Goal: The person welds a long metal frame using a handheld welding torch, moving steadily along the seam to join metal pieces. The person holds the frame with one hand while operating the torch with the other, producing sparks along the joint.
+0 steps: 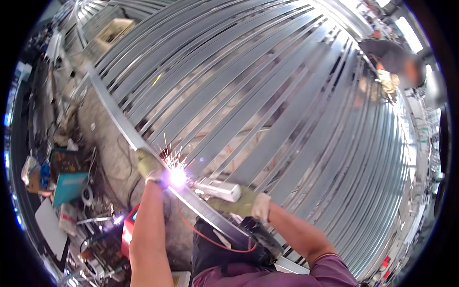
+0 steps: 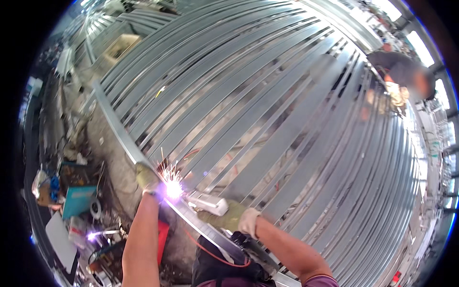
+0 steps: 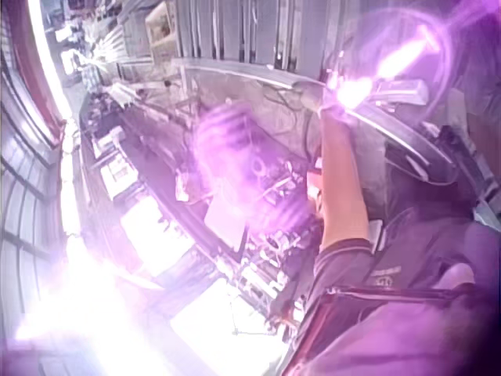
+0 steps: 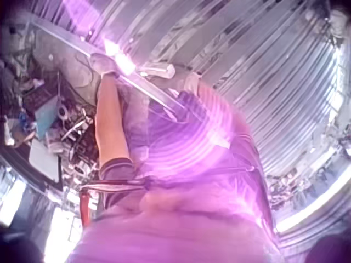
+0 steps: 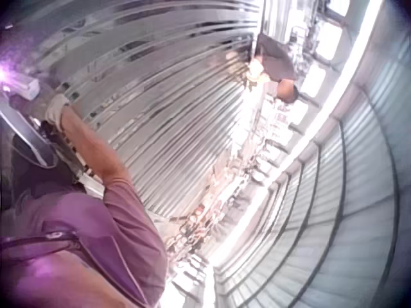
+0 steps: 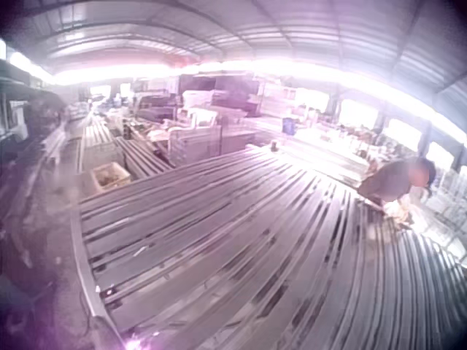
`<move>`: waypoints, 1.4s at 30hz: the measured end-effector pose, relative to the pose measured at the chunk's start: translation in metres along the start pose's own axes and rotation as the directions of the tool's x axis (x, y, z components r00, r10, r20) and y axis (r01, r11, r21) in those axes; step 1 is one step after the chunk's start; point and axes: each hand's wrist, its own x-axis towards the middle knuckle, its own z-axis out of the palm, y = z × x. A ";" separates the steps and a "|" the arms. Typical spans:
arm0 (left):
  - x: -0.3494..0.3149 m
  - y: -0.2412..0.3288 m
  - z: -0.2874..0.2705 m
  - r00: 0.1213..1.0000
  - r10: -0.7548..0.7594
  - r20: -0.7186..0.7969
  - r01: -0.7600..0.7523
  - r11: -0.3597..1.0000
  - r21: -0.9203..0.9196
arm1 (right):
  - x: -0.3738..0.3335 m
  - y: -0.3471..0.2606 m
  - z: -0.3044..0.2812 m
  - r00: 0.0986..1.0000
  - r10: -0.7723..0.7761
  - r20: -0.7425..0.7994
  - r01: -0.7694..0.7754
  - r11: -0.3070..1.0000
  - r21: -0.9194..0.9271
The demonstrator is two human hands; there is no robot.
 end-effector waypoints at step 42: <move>-0.046 0.036 0.012 0.972 0.147 -0.186 -0.090 0.955 0.283 | -0.012 0.017 -0.002 0.999 -0.048 0.009 0.048 0.964 -0.260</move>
